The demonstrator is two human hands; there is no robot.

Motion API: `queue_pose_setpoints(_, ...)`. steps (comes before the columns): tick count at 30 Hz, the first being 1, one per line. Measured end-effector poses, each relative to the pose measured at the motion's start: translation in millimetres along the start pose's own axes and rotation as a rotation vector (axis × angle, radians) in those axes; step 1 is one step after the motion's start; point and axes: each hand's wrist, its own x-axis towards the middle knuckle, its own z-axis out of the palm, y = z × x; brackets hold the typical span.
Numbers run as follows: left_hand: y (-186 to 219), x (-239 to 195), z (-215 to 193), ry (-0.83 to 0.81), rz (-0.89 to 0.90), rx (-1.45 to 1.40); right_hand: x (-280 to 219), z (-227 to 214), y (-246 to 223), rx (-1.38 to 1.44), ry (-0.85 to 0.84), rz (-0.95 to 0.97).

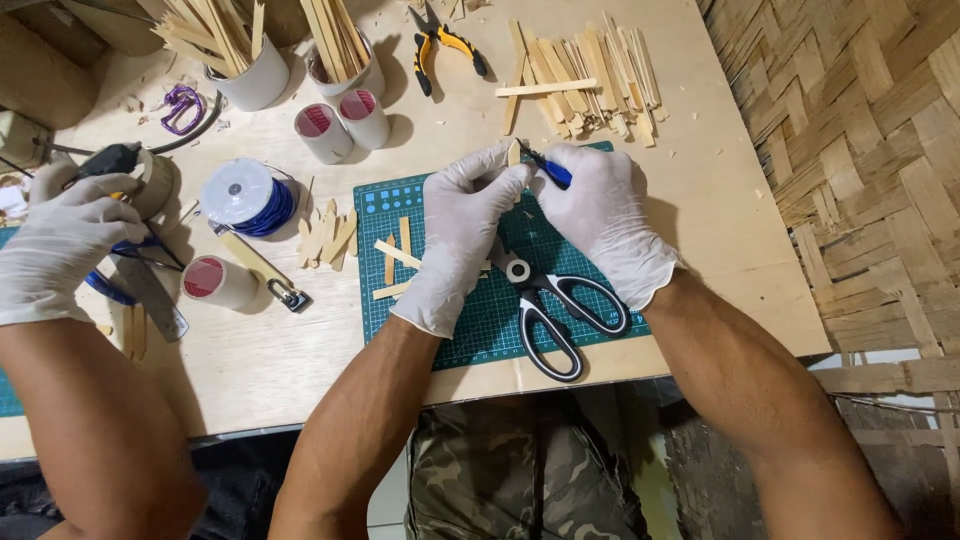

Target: Trimming and organizing small wooden sticks using scissors and a cutter on a workbench for model assembly.

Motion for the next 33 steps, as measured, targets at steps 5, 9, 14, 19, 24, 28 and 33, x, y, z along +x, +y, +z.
queue_pose_setpoints(5,3.8,-3.2,-0.7,0.007,0.029,0.036,-0.7,-0.5,0.4,-0.019,-0.012,0.002)
queue_pose_setpoints(9,9.4,-5.8,0.9,0.011,0.055,0.059,0.7,1.1,3.2,-0.036,-0.038,0.01)
queue_pose_setpoints(14,3.5,-3.5,-0.4,0.005,0.027,0.028,-0.5,1.3,2.3,-0.066,-0.063,0.008)
queue_pose_setpoints(19,8.4,-6.1,1.2,0.009,0.039,0.022,0.5,3.6,5.3,-0.106,-0.078,0.002)
queue_pose_setpoints(24,10.8,-6.7,-0.3,0.006,0.034,0.03,2.0,5.7,6.0,-0.144,-0.109,0.048)
queue_pose_setpoints(28,10.8,-6.9,0.6,-0.003,0.028,0.018,2.2,5.9,4.7,-0.166,-0.119,0.063)
queue_pose_setpoints(33,11.1,-6.7,1.4,0.014,0.076,0.038,4.8,9.9,5.5,-0.17,-0.11,0.097)
